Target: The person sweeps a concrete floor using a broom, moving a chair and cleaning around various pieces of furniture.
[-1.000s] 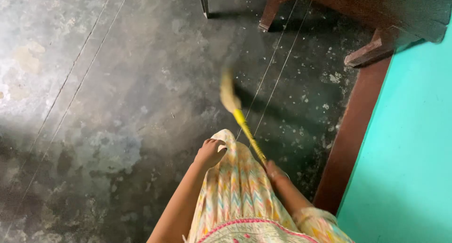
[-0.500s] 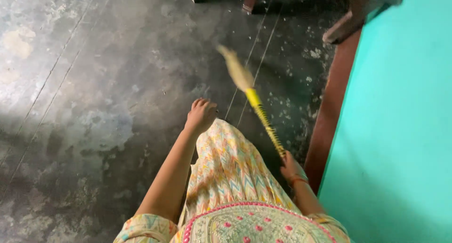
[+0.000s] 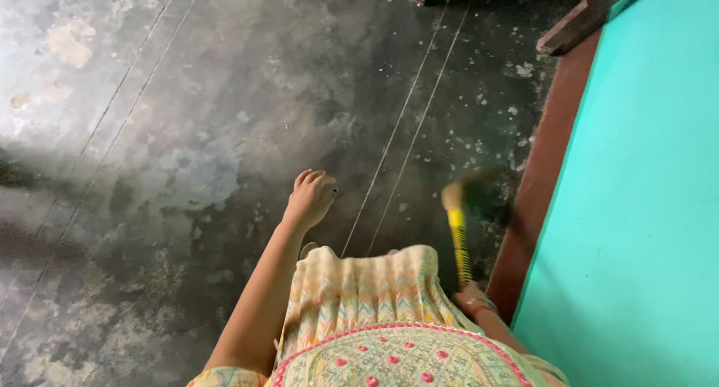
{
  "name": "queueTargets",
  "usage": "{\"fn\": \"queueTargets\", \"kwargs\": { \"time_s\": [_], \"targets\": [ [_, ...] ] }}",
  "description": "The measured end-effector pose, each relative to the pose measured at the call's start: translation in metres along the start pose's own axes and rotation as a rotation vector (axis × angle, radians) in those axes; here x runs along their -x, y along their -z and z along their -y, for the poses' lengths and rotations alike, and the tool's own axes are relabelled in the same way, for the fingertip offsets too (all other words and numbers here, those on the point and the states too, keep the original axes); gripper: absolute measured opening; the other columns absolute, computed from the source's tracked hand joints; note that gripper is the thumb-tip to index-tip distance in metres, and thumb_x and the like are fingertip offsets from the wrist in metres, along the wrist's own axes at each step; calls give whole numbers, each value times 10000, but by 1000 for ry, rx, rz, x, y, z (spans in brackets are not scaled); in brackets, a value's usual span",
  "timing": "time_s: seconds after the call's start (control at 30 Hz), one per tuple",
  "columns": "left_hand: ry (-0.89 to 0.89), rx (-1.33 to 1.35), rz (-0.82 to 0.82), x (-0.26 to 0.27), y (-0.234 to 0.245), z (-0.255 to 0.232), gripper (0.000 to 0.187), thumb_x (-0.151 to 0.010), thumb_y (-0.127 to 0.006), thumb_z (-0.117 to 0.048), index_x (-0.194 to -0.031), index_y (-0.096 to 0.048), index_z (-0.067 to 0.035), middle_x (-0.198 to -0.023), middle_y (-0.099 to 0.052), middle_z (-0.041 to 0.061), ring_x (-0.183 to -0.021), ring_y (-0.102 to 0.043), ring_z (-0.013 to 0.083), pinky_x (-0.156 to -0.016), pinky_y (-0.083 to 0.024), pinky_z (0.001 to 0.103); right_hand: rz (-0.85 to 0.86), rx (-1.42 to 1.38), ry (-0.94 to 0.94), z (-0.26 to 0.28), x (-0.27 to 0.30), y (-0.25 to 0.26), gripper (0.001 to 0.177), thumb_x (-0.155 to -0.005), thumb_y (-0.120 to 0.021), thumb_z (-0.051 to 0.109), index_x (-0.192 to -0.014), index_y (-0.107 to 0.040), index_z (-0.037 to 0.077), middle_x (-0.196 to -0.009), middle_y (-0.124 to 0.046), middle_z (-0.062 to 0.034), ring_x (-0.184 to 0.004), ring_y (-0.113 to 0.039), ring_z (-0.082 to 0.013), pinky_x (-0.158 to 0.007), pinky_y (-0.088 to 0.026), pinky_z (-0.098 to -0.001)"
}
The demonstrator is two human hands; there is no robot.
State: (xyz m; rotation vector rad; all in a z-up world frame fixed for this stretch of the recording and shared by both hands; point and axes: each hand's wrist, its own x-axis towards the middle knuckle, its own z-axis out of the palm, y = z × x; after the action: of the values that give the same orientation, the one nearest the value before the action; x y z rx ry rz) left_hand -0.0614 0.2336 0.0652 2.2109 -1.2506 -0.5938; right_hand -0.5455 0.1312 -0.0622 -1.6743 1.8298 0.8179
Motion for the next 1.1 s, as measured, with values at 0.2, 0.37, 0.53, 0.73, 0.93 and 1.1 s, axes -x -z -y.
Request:
{"fn": "queueTargets", "kwargs": {
  "time_s": [0.2,0.37,0.53,0.73,0.93,1.1],
  "targets": [
    [29,-44,10,49,38,69,372,-877,-695,-268,-1237,-695,-174,-1430,-583,72,-1439,-375,358,-1150,-372,479,175,0,519,190,29,-40,394,-848,-698,217,-1188,-601,43,-1171,-719,-257,-1137,-686,-424,-966,-542,-489],
    [49,-56,101,68,57,120,319,-903,-662,-270,-1208,-711,-191,-1390,-610,53,-1420,-400,349,-1137,-376,473,155,-34,669,294,6,-31,421,-878,-655,206,-1253,-545,50,-1161,-709,-259,-1129,-664,-437,-957,-524,-503],
    [-36,-113,238,39,51,135,266,-935,-644,-265,-1177,-717,-182,-1353,-654,16,-1409,-450,327,-1155,-406,459,-57,-223,689,216,30,-31,703,-800,-695,168,-1410,-374,31,-1194,-649,-283,-1123,-637,-446,-923,-528,-498],
    [-147,39,228,10,47,104,331,-890,-683,-253,-1202,-708,-149,-1362,-633,61,-1387,-428,361,-1095,-415,489,-80,-367,190,102,149,-92,486,-833,-711,224,-1260,-514,102,-1036,-729,-235,-945,-702,-439,-810,-555,-535],
    [-193,73,212,23,49,107,298,-886,-663,-183,-1165,-725,-101,-1315,-668,91,-1372,-441,375,-1132,-367,478,139,-452,101,118,136,-164,365,-794,-759,285,-1045,-678,33,-872,-775,-181,-784,-760,-311,-740,-606,-459],
    [-237,85,182,73,45,153,232,-889,-638,-153,-1090,-736,-90,-1212,-726,94,-1277,-568,337,-1167,-361,456,213,-166,432,187,122,-188,379,-893,-641,337,-1137,-643,46,-1035,-706,-233,-939,-708,-365,-828,-571,-468]
  ]
}}
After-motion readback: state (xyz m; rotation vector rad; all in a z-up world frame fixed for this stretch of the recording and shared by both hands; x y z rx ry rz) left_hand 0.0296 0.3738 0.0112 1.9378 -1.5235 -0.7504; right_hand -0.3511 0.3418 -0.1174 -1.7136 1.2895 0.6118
